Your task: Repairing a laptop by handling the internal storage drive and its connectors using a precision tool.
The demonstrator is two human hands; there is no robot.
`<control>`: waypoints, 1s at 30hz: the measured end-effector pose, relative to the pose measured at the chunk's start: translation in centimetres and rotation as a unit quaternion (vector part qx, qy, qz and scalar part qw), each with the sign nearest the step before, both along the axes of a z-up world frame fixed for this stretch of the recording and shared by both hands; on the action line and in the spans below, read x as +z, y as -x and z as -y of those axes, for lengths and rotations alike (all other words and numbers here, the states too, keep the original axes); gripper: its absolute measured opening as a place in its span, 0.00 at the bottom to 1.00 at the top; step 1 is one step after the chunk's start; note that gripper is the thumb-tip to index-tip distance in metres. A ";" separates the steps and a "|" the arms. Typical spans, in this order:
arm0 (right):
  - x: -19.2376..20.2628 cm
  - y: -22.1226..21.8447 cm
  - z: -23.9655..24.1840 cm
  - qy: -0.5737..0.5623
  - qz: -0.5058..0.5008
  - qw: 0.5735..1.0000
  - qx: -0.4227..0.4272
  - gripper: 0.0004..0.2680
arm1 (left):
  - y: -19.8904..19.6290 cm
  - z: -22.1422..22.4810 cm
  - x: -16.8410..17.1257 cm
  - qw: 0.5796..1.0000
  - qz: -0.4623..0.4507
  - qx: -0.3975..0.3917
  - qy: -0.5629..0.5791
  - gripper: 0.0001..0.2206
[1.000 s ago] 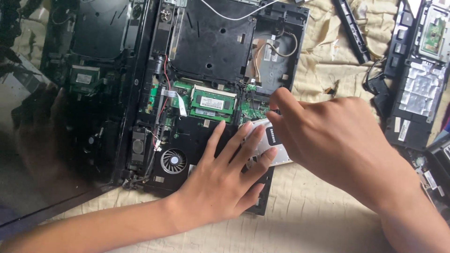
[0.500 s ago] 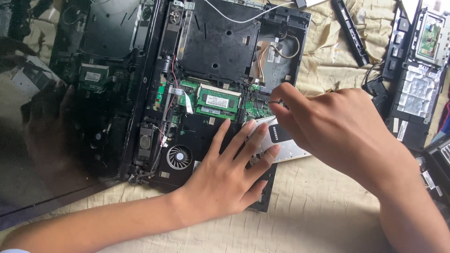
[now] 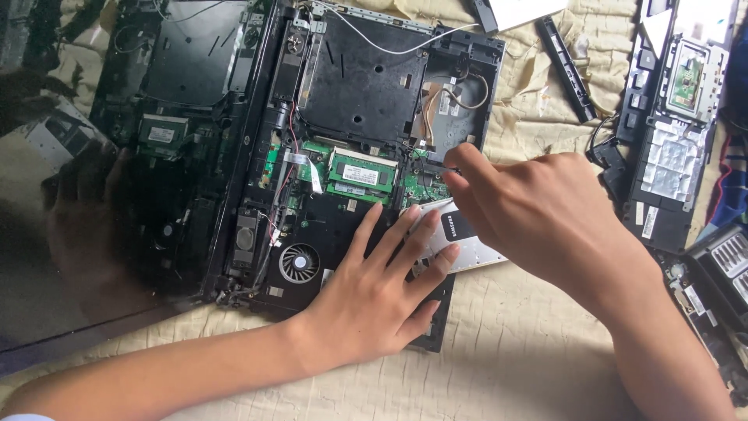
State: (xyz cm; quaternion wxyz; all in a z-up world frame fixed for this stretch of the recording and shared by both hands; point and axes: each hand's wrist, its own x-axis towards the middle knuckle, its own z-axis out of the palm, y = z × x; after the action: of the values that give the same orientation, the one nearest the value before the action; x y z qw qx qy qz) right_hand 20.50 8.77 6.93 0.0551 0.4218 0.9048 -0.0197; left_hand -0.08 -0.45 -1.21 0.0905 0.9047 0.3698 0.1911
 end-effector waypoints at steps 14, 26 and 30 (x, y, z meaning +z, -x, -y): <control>-0.7 -0.8 -1.1 0.007 -0.118 0.988 0.097 0.04 | 0.1 -0.1 0.1 1.000 0.022 -0.007 0.011 0.30; 0.7 -0.3 -0.1 0.071 -0.052 0.996 0.029 0.05 | 0.1 -0.1 0.2 1.000 0.019 -0.006 0.003 0.30; -0.5 -0.6 -0.1 0.026 -0.018 0.999 0.012 0.07 | 0.0 -0.1 0.2 0.999 0.031 -0.005 0.012 0.29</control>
State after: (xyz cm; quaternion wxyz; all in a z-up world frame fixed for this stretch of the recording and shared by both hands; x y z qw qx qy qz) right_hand 21.13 8.88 6.44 0.0502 0.4091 0.9097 -0.0501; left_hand -0.11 -0.37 -1.06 0.1136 0.8992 0.3641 0.2146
